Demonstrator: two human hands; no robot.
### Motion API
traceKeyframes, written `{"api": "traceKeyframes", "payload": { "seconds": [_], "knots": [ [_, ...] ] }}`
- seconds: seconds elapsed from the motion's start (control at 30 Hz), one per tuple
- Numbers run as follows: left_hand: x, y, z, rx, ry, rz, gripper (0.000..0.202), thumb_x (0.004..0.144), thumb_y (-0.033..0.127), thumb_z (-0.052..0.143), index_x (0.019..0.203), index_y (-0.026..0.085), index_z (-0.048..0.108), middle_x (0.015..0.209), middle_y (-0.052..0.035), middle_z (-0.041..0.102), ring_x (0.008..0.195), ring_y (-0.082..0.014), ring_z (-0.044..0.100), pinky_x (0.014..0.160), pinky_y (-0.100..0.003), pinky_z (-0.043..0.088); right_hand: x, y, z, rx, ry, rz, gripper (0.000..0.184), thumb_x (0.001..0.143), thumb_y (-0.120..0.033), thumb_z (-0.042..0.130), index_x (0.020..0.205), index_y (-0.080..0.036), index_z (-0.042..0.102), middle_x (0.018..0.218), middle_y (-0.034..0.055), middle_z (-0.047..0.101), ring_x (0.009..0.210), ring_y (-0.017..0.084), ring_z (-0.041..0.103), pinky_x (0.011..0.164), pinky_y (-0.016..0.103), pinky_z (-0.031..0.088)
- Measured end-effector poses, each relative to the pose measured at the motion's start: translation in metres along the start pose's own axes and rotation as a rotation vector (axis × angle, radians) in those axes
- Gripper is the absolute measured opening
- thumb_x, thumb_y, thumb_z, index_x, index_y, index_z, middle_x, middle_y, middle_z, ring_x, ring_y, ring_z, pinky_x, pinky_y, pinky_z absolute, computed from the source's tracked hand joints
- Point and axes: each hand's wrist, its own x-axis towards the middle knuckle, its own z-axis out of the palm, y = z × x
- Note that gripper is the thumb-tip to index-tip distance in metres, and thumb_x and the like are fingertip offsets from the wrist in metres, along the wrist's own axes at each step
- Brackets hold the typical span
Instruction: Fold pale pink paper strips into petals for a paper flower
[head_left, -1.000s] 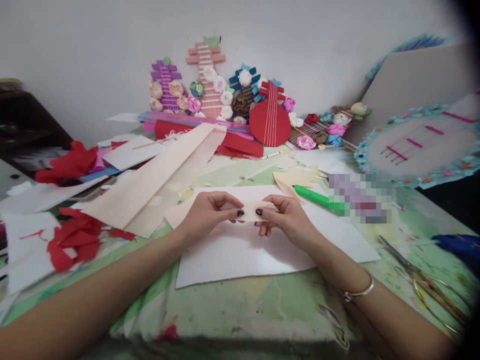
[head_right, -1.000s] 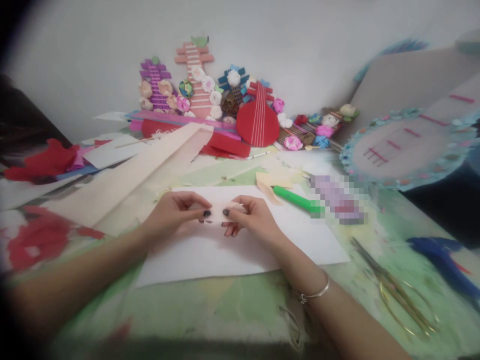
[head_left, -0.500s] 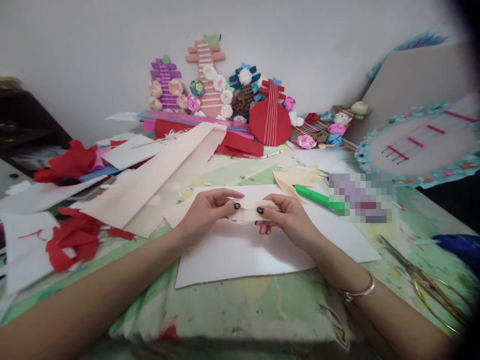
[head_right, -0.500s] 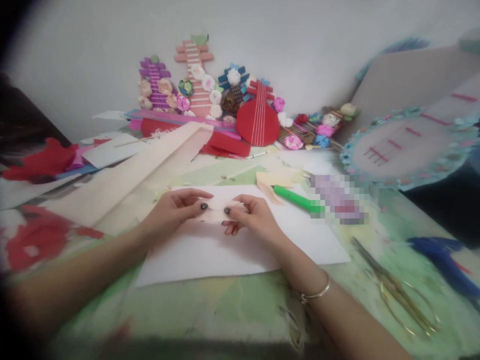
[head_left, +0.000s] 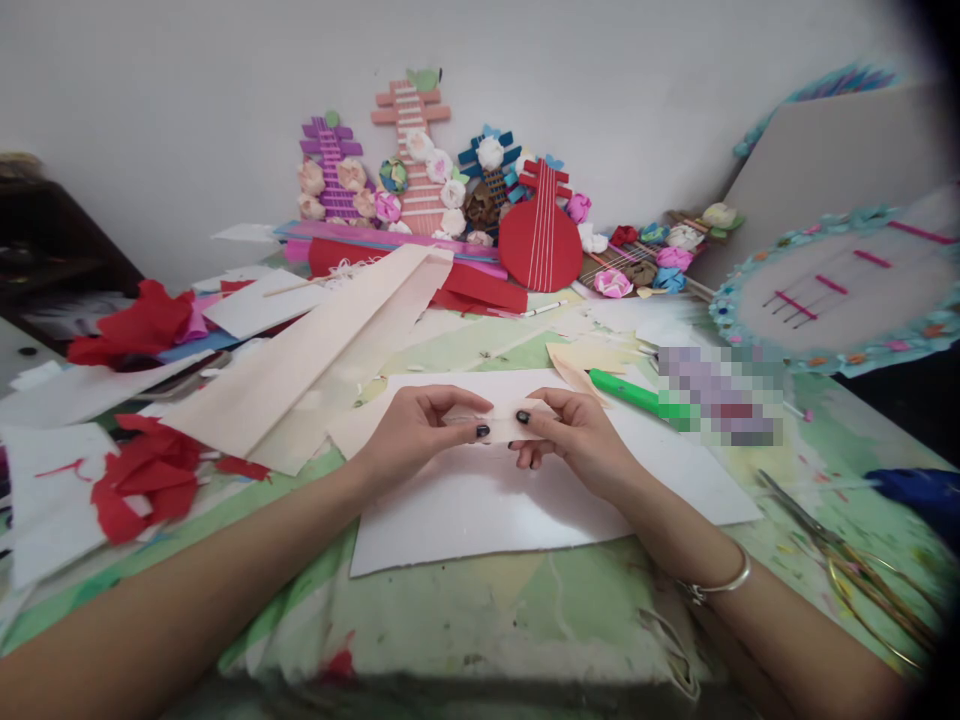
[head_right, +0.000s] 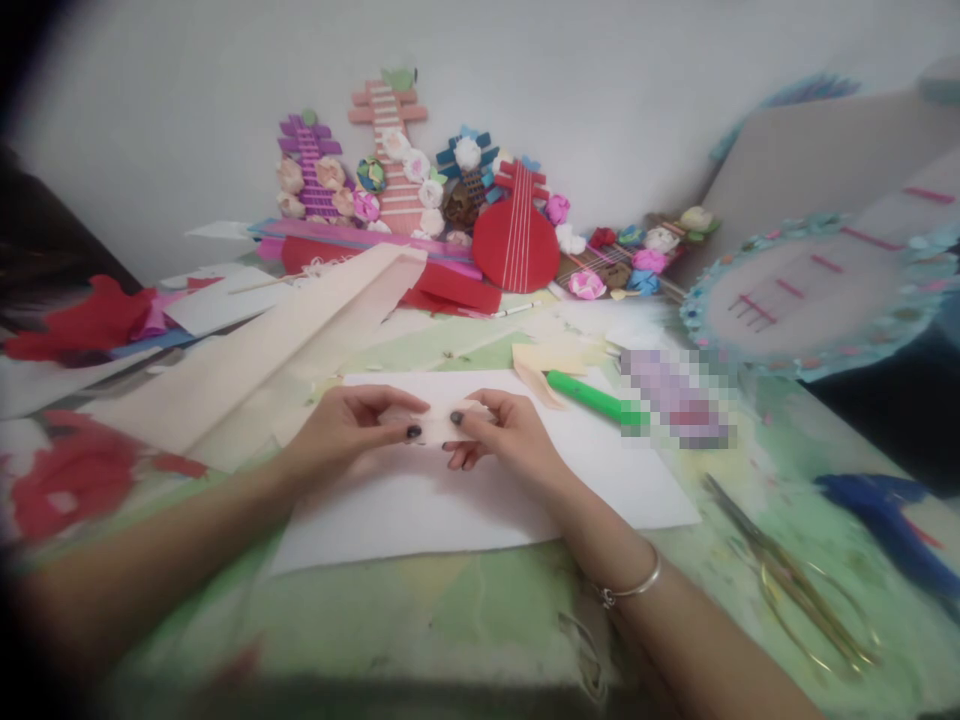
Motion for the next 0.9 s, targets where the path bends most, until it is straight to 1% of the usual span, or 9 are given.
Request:
{"api": "traceKeyframes", "payload": {
  "seconds": [0.13,0.23,0.37,0.5,0.6,0.77,0.83,0.9],
  "knots": [
    [0.001,-0.0027,-0.0002,-0.021,0.012,-0.006,0.024,0.069,0.028,0.076,0.091,0.018,0.072,0.086,-0.0029,0.072,0.077,-0.0169,0.067,0.071,-0.027,0.055,0.0001,0.001,-0.0005,0.037,-0.009,-0.006,0.027,0.082,-0.041,0.065,0.083,-0.014,0.062,0.068,0.0055,0.069,0.056,0.014,0.067,0.05,0.022,0.052],
    [0.001,-0.0042,-0.001,-0.023,0.014,-0.001,0.023,0.069,0.027,0.076,0.09,0.018,0.072,0.086,-0.0022,0.072,0.079,-0.016,0.067,0.071,-0.025,0.054,0.0002,0.0018,-0.001,0.039,-0.013,-0.015,0.028,0.082,-0.041,0.064,0.082,-0.013,0.063,0.068,0.0059,0.069,0.057,0.014,0.068,0.051,0.022,0.053],
    [0.0009,-0.0027,-0.001,-0.003,0.024,-0.008,0.023,0.069,0.027,0.076,0.089,0.018,0.072,0.085,-0.0027,0.072,0.078,-0.0167,0.066,0.071,-0.026,0.053,0.0,0.0013,-0.0012,0.029,-0.009,-0.019,0.027,0.082,-0.04,0.065,0.083,-0.013,0.064,0.069,0.0052,0.068,0.058,0.014,0.068,0.051,0.022,0.053],
    [0.0008,-0.0012,-0.0002,0.023,0.024,-0.015,0.023,0.069,0.027,0.075,0.089,0.017,0.072,0.083,-0.0032,0.072,0.077,-0.0172,0.066,0.07,-0.027,0.053,-0.0005,-0.0003,0.0,-0.013,0.002,-0.029,0.026,0.081,-0.038,0.066,0.087,-0.014,0.064,0.069,0.0043,0.068,0.059,0.014,0.068,0.052,0.022,0.054],
    [0.0006,-0.0019,0.0002,-0.004,0.02,-0.021,0.022,0.069,0.026,0.075,0.088,0.017,0.072,0.081,-0.0023,0.072,0.076,-0.0163,0.065,0.069,-0.026,0.052,-0.0007,-0.0009,0.0011,-0.048,0.004,-0.013,0.026,0.078,-0.035,0.069,0.09,-0.014,0.065,0.066,0.0039,0.068,0.058,0.015,0.067,0.051,0.023,0.054],
    [0.0007,-0.0038,0.0003,-0.026,0.009,-0.022,0.022,0.069,0.027,0.076,0.089,0.018,0.072,0.081,-0.0019,0.071,0.075,-0.0151,0.065,0.069,-0.024,0.051,-0.0006,0.0002,0.001,-0.022,0.01,-0.023,0.028,0.08,-0.038,0.066,0.092,-0.014,0.065,0.068,0.0049,0.068,0.058,0.016,0.068,0.051,0.025,0.054],
    [0.0005,-0.0038,0.0005,-0.021,0.012,-0.016,0.023,0.069,0.028,0.076,0.089,0.017,0.072,0.083,-0.0025,0.071,0.076,-0.0155,0.065,0.069,-0.024,0.05,-0.0006,0.0004,0.0008,-0.048,0.01,-0.033,0.03,0.076,-0.035,0.071,0.096,-0.013,0.065,0.072,0.0058,0.07,0.059,0.016,0.068,0.052,0.025,0.055],
    [0.0003,-0.0035,0.0008,-0.025,0.007,-0.014,0.024,0.069,0.029,0.076,0.09,0.017,0.072,0.082,-0.0026,0.071,0.075,-0.0155,0.064,0.067,-0.024,0.05,-0.0009,0.0002,0.0009,-0.078,0.011,-0.035,0.033,0.072,-0.029,0.074,0.1,-0.014,0.063,0.07,0.0055,0.071,0.059,0.016,0.068,0.054,0.025,0.055]
  ]
}}
